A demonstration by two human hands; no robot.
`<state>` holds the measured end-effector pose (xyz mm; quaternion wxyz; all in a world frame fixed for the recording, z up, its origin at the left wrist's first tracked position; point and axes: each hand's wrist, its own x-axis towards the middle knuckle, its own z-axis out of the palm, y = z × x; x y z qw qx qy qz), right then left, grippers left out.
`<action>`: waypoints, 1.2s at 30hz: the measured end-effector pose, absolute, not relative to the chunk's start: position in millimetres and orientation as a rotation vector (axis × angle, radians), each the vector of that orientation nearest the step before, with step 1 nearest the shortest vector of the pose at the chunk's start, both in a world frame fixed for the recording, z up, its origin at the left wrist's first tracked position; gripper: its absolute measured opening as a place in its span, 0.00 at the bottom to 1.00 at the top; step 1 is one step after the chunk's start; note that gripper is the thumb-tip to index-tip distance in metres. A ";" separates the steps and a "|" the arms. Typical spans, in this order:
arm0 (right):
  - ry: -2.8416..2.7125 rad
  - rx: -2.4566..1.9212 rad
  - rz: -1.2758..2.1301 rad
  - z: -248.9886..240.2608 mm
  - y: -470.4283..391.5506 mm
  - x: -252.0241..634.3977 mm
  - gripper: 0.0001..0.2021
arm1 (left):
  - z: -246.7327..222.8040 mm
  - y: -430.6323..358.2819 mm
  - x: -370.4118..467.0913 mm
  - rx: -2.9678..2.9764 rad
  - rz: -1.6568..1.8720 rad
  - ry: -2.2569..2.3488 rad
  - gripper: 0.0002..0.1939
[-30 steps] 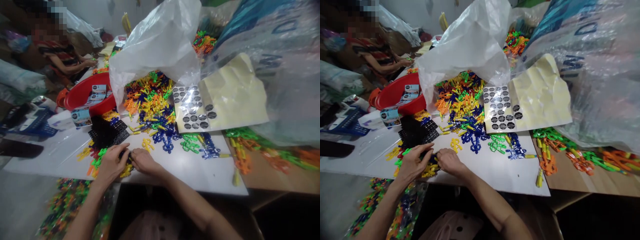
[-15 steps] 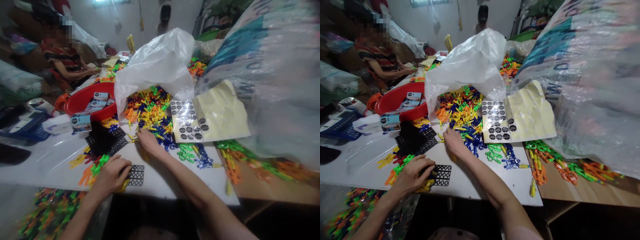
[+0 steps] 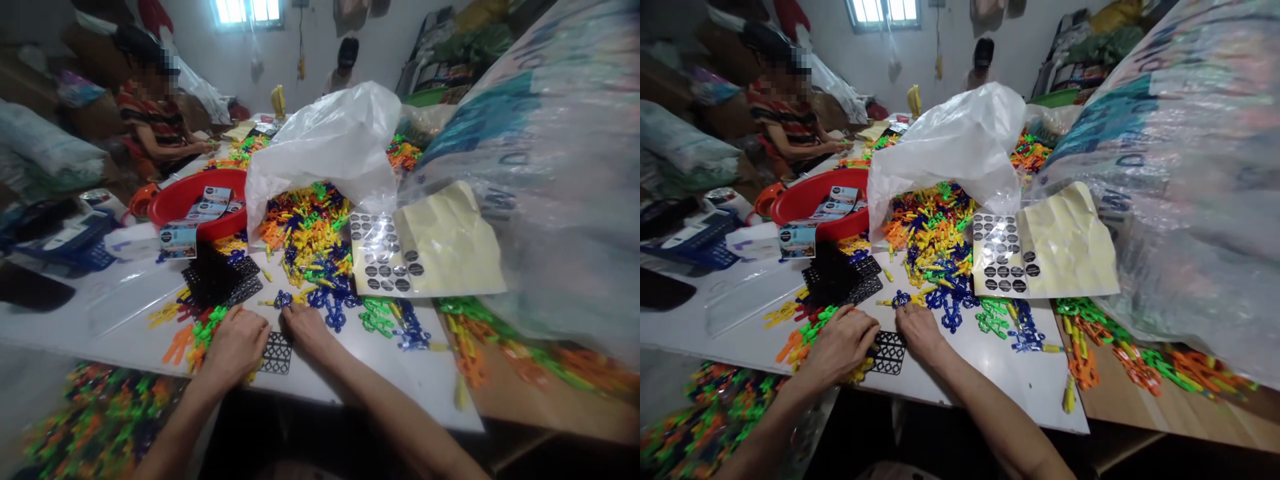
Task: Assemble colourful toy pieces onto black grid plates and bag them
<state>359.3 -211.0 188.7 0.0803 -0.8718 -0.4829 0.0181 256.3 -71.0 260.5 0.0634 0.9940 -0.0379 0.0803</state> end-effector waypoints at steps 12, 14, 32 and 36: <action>-0.818 -2.518 0.434 196.0 -220.3 357.7 0.10 | 251.6 -61.3 260.2 2.905 0.309 -0.105 0.11; -0.689 -2.187 0.501 200.5 -218.5 360.2 0.11 | 252.6 -61.0 261.2 2.897 0.312 -0.114 0.11; -0.552 -1.764 0.505 161.4 -183.5 331.8 0.03 | 255.3 -65.2 260.6 2.907 0.267 -0.003 0.24; -0.739 -1.882 0.411 156.1 -181.6 331.9 0.02 | 257.0 -67.2 259.4 2.944 0.307 0.061 0.28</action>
